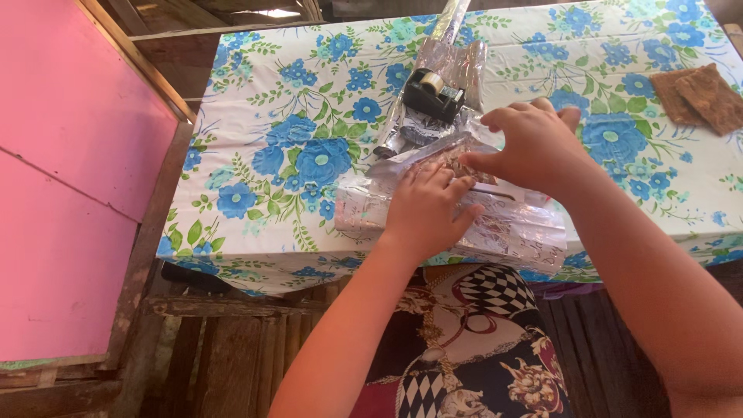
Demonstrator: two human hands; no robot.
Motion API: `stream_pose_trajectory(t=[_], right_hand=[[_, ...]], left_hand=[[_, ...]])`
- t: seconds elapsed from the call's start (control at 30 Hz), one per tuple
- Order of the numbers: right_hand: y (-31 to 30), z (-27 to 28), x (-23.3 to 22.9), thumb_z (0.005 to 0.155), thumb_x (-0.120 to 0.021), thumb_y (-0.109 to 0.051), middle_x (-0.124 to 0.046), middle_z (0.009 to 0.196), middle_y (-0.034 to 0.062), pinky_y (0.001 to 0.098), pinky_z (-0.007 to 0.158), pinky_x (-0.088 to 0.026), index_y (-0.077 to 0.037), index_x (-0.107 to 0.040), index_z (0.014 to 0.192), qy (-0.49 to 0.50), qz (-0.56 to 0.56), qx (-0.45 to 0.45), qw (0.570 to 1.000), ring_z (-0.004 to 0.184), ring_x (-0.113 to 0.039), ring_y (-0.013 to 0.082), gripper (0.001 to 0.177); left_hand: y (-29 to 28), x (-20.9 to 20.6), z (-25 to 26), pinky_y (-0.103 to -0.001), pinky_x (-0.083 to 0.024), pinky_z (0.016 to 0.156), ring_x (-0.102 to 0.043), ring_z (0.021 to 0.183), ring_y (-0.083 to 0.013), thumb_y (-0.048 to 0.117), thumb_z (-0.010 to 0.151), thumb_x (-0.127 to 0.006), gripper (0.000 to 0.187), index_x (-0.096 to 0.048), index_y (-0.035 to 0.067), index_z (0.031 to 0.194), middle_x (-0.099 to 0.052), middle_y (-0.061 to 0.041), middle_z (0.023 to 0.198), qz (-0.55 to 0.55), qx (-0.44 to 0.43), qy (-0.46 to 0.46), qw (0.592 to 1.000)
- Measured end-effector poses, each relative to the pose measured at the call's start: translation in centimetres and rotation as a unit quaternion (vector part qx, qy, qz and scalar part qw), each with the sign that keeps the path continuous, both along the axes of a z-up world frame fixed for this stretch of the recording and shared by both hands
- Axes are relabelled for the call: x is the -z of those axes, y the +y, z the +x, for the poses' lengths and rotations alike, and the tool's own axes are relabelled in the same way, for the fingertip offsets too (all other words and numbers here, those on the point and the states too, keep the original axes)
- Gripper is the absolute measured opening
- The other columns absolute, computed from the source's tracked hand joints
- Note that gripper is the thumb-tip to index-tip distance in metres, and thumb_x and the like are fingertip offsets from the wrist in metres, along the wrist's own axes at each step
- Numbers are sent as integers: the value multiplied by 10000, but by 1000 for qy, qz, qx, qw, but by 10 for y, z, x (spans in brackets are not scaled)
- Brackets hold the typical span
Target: The person wraps a long rectangular gift box with silver wrapping paper on a floral tablecloth. They fold the paper edges, secure them with clear tape, trim excess paper with scissors, and fold the ends to complete the package.
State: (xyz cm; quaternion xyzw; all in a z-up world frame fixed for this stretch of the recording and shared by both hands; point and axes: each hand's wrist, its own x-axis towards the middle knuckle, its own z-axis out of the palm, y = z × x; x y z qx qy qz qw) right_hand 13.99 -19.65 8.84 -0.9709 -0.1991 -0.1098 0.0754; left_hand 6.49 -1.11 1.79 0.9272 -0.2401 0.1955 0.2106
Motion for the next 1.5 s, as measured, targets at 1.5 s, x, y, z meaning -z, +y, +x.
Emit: stream_pose_trajectory(t=[1.5], right_hand=[[16, 23, 32, 1034, -601, -290, -760, 1074, 73, 502, 1011, -471, -171, -779, 1102, -20, -85, -35, 996, 1076, -657, 306, 224]], left_hand=[[-3, 14, -44, -512, -365, 1198, -556, 1374, -325, 299, 1009, -540, 476, -625, 39, 1399, -641, -155, 1438, -32, 43, -87, 995]])
